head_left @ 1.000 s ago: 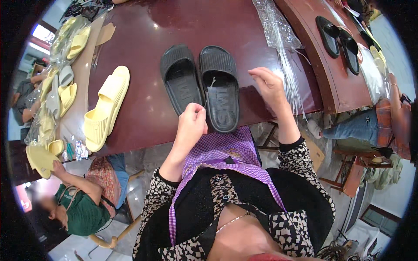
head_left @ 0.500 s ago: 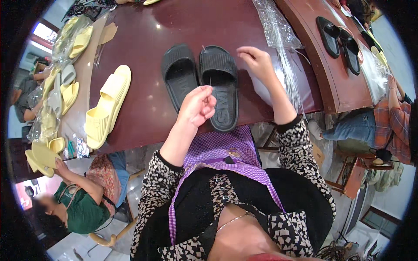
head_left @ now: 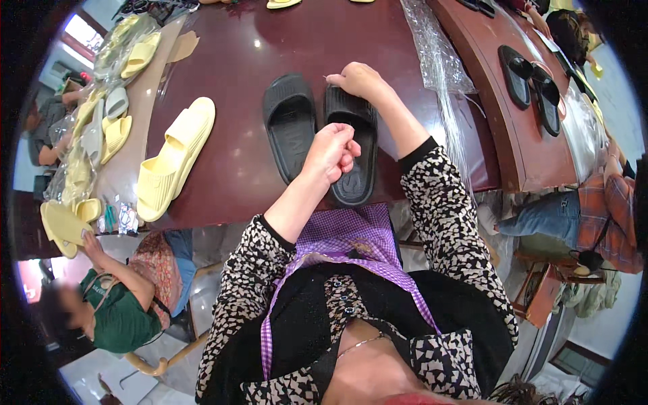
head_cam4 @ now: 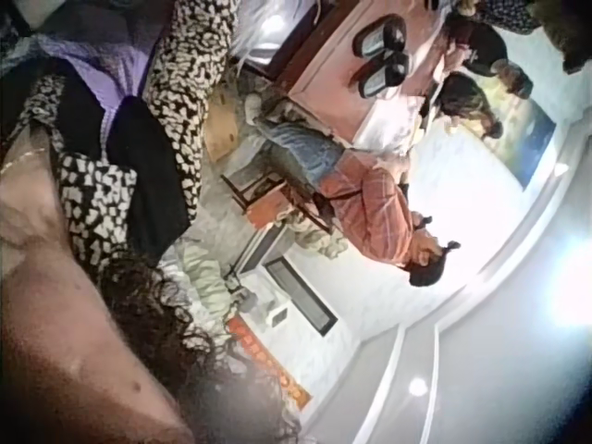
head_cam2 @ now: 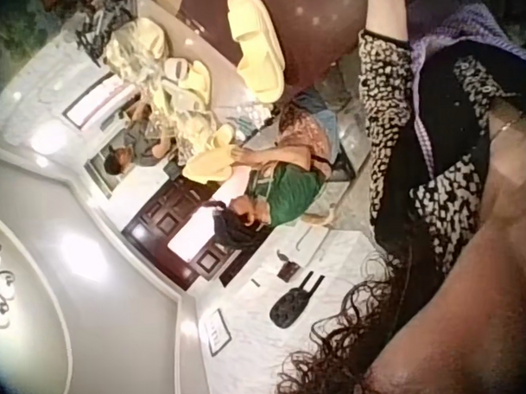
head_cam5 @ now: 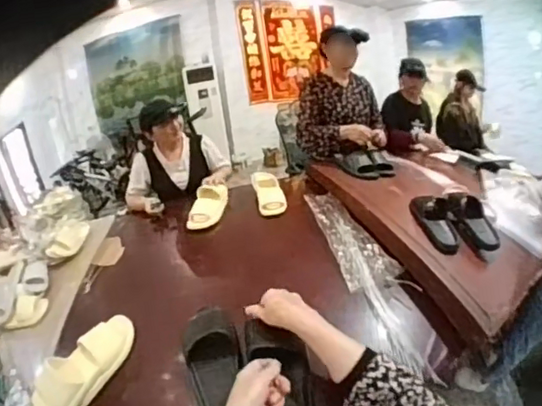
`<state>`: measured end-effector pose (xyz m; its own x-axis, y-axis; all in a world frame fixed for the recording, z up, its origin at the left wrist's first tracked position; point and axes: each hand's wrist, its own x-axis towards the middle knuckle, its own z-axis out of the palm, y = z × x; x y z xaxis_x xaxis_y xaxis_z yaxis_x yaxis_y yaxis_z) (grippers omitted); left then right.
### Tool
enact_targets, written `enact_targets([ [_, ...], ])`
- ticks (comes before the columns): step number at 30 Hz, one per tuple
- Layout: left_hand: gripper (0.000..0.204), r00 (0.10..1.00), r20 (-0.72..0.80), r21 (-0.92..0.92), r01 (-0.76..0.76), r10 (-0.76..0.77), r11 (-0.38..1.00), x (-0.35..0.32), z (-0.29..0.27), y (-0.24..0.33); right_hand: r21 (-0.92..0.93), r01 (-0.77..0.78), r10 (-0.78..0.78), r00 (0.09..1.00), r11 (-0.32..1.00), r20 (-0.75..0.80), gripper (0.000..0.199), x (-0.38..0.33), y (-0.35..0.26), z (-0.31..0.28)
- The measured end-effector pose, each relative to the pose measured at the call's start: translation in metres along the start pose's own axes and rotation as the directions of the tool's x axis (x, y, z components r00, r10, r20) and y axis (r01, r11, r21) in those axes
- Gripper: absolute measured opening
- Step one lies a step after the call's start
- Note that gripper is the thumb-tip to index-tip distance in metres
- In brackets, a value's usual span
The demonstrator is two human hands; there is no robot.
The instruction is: The person pairs and fastens slippers together by threading plastic ties through each pair and securing them by hand.
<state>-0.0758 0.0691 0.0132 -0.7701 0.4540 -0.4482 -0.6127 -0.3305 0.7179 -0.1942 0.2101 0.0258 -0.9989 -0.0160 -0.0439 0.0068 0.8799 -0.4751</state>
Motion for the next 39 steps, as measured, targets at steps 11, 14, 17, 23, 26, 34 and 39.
enact_targets([
  [11, 0.011, 1.000, 0.027, 0.228, -0.011, 0.005, 0.974, -0.026, -0.008, 0.002, 0.118, 0.078, -0.073, 0.996, 0.990, -0.048, 0.030, 0.008, 0.004, 0.019],
  [14, 0.012, 0.998, 0.042, 0.350, -0.055, 0.043, 0.935, -0.050, -0.025, 0.003, 0.147, 0.051, -0.036, 0.994, 0.988, -0.102, 0.028, 0.007, 0.001, 0.023],
  [17, 0.012, 0.993, 0.047, 0.484, -0.120, 0.111, 0.867, -0.078, -0.035, 0.007, 0.162, 0.065, -0.035, 0.983, 0.985, -0.181, 0.026, 0.006, 0.001, 0.022],
  [23, 0.008, 0.855, 0.152, 0.833, -0.381, 0.497, 0.401, -0.116, -0.043, 0.013, 0.190, 0.070, -0.028, 0.976, 0.979, -0.215, 0.025, 0.010, 0.008, 0.029],
  [26, 0.008, 0.714, 0.268, 0.880, -0.455, 0.647, 0.137, -0.128, -0.034, 0.015, 0.196, 0.093, -0.043, 0.968, 0.976, -0.248, 0.024, 0.013, 0.013, 0.031],
  [34, 0.007, 0.468, 0.510, 0.851, -0.395, 0.722, -0.346, -0.079, -0.056, 0.020, 0.360, 0.174, -0.058, 0.949, 0.916, -0.311, 0.019, 0.012, 0.020, 0.037],
  [39, 0.010, 0.445, 0.568, 0.818, -0.209, 0.692, -0.536, -0.033, -0.070, 0.028, 0.547, 0.178, 0.009, 0.947, 0.818, -0.321, 0.015, 0.008, 0.023, 0.035],
])
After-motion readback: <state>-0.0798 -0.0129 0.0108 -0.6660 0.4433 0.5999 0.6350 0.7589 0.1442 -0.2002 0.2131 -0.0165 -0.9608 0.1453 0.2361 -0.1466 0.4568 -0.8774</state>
